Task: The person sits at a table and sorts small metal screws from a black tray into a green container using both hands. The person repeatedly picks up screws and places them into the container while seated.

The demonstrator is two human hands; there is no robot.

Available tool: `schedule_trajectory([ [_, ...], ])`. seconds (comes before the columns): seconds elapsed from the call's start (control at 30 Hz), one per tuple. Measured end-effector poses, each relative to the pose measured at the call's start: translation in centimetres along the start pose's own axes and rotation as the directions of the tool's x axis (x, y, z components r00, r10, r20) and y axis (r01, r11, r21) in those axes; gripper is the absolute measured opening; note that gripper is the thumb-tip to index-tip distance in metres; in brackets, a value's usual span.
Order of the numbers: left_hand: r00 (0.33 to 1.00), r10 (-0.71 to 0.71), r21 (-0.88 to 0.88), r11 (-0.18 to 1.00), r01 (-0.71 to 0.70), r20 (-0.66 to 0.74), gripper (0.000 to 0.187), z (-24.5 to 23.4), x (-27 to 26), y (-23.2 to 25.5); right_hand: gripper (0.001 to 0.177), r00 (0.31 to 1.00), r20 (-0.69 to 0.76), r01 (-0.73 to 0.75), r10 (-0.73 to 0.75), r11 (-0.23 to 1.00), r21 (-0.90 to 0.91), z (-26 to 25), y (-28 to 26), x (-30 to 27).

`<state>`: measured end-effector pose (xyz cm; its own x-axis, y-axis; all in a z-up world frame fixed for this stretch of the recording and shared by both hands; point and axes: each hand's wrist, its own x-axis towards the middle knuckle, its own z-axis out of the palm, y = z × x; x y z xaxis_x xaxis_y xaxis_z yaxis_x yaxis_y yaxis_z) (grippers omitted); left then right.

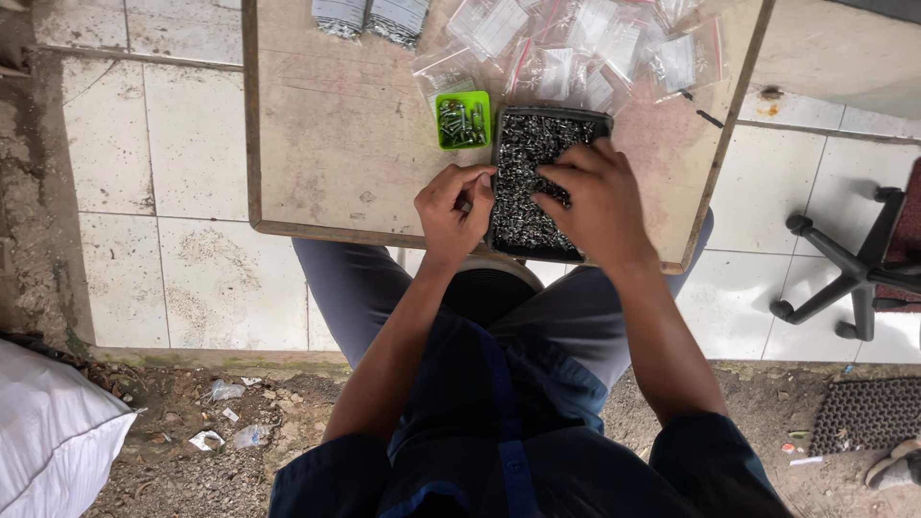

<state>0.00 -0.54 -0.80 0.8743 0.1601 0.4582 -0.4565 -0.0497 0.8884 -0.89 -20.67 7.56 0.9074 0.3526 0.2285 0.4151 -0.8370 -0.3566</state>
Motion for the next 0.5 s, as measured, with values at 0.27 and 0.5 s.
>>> schedule_trajectory([
  [0.27, 1.0, 0.018, 0.025, 1.0, -0.018, 0.011, 0.012, -0.1, 0.1, 0.1, 0.015, 0.993, -0.113, 0.017, -0.017, 1.0, -0.001, 2.2, -0.4, -0.8],
  [0.5, 0.998, 0.052, 0.043, 0.998, -0.054, 0.043, 0.014, 0.1, 0.4, 0.4, 0.008, 0.996, -0.09, 0.028, -0.027, 1.0, 0.013, 2.5, -0.6, -0.9],
])
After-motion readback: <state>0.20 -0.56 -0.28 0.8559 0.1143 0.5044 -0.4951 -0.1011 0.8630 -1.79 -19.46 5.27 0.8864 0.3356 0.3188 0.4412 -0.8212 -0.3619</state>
